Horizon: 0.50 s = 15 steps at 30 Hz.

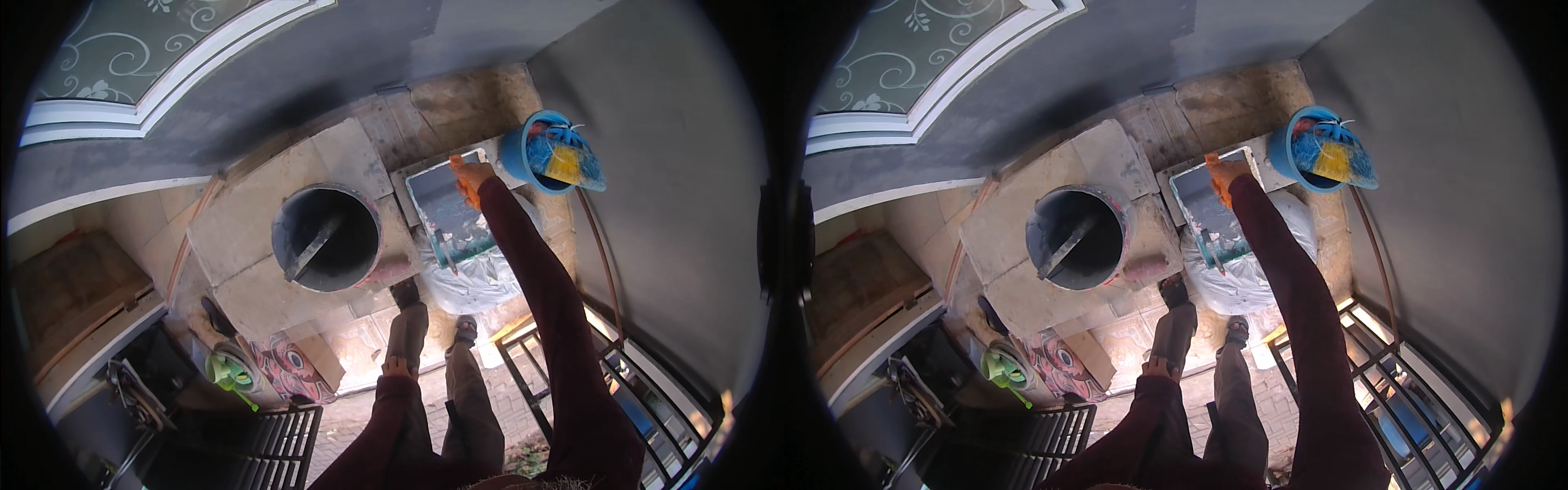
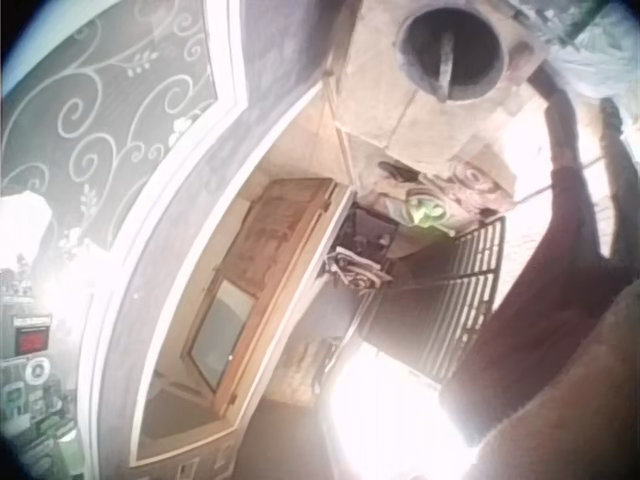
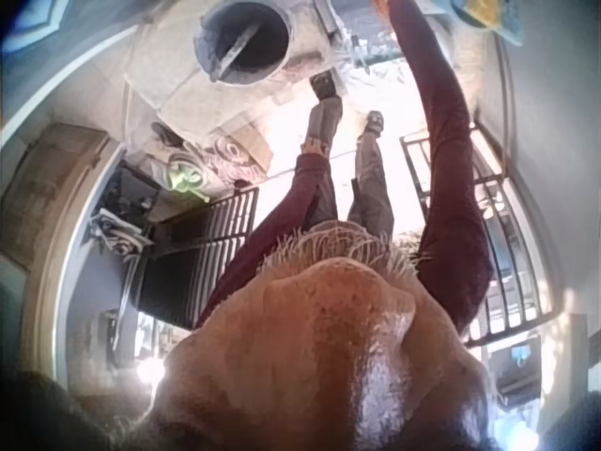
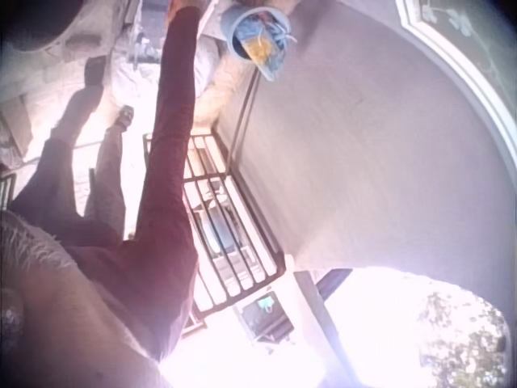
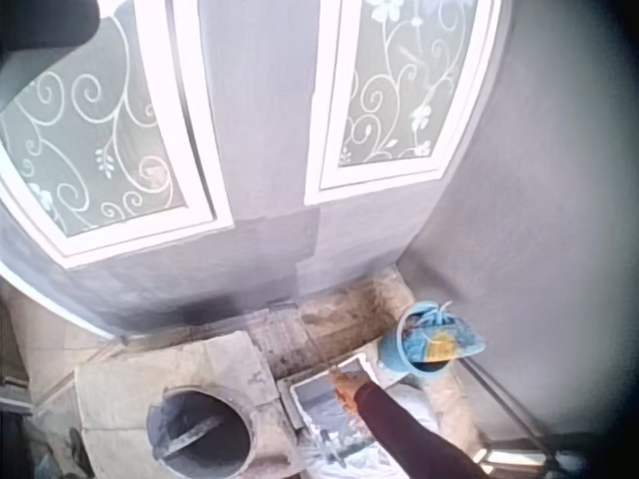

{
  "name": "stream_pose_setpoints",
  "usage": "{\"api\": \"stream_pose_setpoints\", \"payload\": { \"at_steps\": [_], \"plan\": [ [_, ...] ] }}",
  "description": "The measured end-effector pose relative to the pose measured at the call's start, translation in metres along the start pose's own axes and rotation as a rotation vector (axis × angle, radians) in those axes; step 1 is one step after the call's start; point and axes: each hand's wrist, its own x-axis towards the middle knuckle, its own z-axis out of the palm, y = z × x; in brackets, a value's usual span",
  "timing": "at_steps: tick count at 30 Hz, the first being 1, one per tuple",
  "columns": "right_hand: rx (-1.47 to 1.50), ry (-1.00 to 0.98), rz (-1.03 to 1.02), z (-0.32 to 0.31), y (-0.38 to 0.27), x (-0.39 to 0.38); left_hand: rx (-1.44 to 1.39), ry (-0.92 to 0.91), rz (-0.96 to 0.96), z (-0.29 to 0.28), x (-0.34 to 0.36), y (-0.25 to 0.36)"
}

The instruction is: The person uses a paint roller to apply grey paint to a wall, first loading the roller from a tray on the floor and then applying it to the wall surface near a window.

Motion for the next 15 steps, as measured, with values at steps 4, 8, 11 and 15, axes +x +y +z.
{"api": "stream_pose_setpoints", "payload": {
  "at_steps": [4, 8, 11, 15],
  "plan": [
    [-0.021, 0.076, 0.012, 0.011, -0.024, 0.027, 0.008, 0.017, 0.012, 0.003, 0.003, -0.004],
    [-0.075, 0.124, 0.008, 0.025, -0.041, 0.022, -0.036, 0.007, -0.007, 0.0, 0.002, -0.001],
    [-0.052, 0.105, -0.112, 0.024, -0.041, -0.006, -0.04, 0.029, 0.013, -0.005, 0.006, -0.001],
    [-0.012, 0.014, -0.147, 0.016, -0.048, -0.064, -0.046, 0.035, 0.022, -0.01, 0.005, 0.006]
  ]
}}
